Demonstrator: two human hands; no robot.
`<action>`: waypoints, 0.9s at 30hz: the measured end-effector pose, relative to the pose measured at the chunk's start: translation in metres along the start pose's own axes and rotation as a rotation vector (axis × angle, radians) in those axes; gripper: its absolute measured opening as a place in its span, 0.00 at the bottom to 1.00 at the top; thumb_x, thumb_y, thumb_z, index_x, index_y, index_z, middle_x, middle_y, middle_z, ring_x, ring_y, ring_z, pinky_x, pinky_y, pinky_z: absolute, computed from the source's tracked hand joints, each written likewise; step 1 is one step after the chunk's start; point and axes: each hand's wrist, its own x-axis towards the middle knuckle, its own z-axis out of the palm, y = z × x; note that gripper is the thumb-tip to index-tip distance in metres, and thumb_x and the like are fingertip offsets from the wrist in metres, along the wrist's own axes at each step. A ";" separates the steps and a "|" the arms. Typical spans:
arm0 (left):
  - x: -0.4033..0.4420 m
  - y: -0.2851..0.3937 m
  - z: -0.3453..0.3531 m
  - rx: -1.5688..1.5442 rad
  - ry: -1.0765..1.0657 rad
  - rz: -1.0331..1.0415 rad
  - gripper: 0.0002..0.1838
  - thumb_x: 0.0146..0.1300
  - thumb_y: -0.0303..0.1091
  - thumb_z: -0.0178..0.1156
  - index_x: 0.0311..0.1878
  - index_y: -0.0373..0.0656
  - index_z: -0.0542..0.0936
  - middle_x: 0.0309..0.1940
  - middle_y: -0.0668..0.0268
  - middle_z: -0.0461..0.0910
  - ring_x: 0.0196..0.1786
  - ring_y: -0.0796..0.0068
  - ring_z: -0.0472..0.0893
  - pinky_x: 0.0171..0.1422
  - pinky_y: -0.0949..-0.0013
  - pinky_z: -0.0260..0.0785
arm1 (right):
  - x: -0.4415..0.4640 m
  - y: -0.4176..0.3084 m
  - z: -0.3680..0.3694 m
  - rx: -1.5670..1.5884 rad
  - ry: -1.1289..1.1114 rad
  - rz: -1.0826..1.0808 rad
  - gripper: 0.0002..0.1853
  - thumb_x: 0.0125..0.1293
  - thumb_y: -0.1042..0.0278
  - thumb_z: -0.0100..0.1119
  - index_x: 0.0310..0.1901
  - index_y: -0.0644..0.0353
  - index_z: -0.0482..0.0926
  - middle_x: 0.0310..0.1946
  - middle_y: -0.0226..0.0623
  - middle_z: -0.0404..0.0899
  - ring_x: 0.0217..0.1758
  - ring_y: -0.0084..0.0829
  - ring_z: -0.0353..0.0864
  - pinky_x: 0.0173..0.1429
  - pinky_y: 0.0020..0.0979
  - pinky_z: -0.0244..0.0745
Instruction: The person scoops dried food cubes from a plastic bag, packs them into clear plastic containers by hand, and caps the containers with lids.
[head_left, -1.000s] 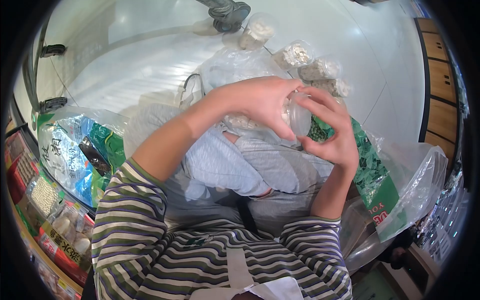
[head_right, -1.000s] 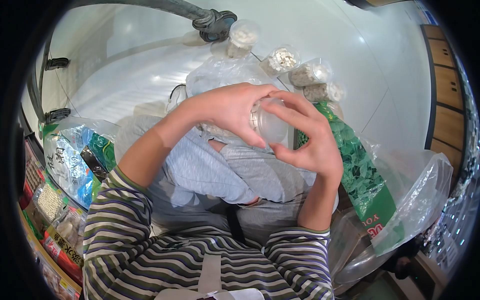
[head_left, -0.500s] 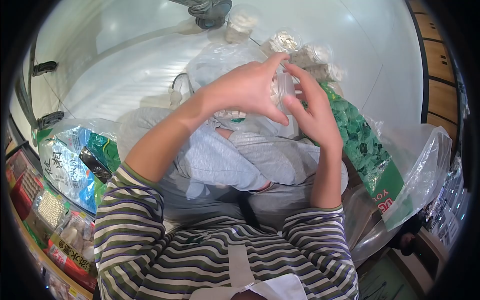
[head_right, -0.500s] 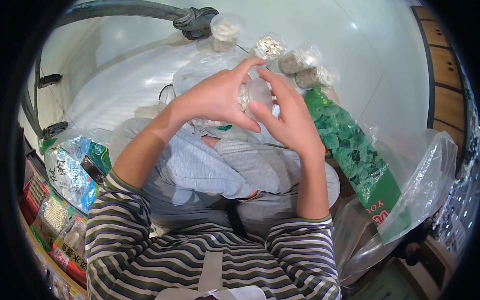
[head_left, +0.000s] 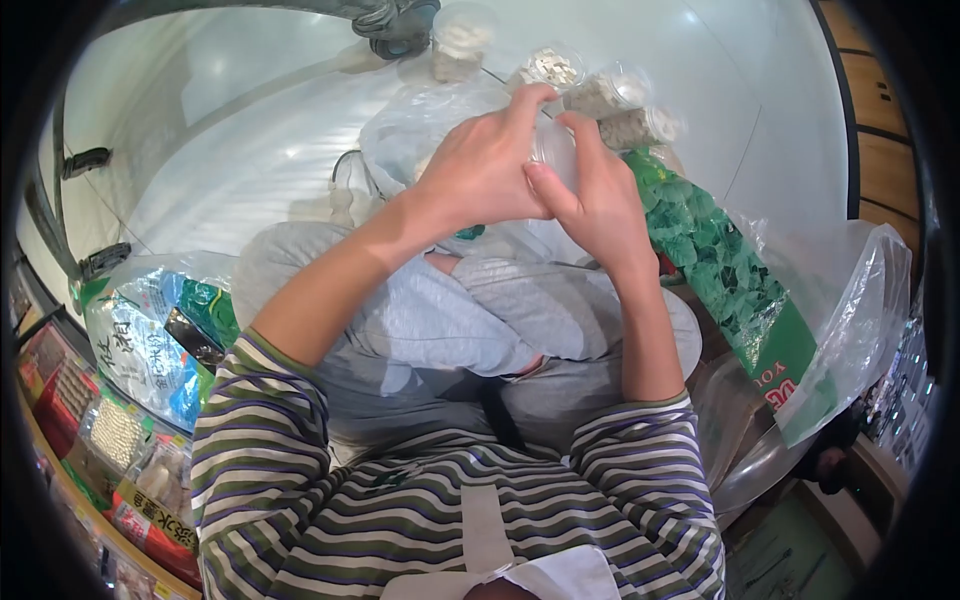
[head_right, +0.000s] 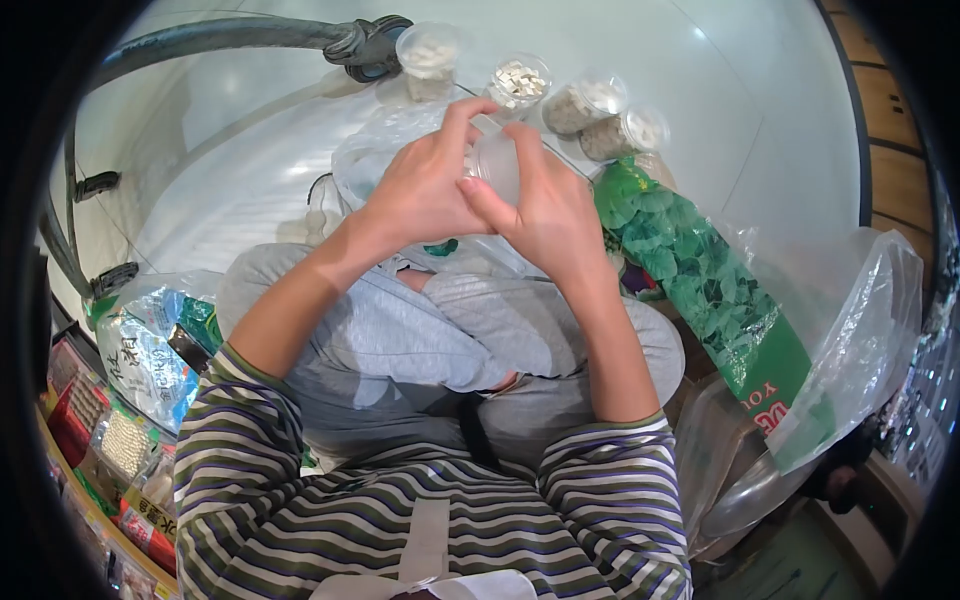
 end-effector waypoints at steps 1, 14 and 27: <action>-0.001 -0.001 0.004 0.052 0.101 0.015 0.47 0.44 0.42 0.75 0.67 0.42 0.62 0.36 0.46 0.83 0.44 0.43 0.84 0.50 0.51 0.77 | 0.001 0.003 0.002 0.048 -0.005 0.036 0.34 0.61 0.44 0.68 0.59 0.62 0.74 0.39 0.56 0.84 0.41 0.55 0.86 0.45 0.44 0.80; 0.021 -0.022 -0.049 -0.530 0.144 -0.094 0.31 0.69 0.52 0.59 0.63 0.35 0.74 0.46 0.57 0.86 0.52 0.67 0.84 0.59 0.66 0.74 | 0.006 0.035 -0.011 0.900 0.180 0.383 0.24 0.69 0.47 0.52 0.51 0.62 0.75 0.23 0.28 0.71 0.23 0.18 0.68 0.23 0.25 0.58; 0.014 -0.023 -0.024 -0.679 0.146 -0.498 0.27 0.77 0.47 0.47 0.64 0.32 0.69 0.53 0.52 0.77 0.56 0.64 0.79 0.63 0.63 0.69 | 0.012 0.032 0.017 0.864 0.252 0.453 0.23 0.79 0.46 0.42 0.59 0.59 0.68 0.36 0.34 0.75 0.27 0.21 0.73 0.23 0.25 0.69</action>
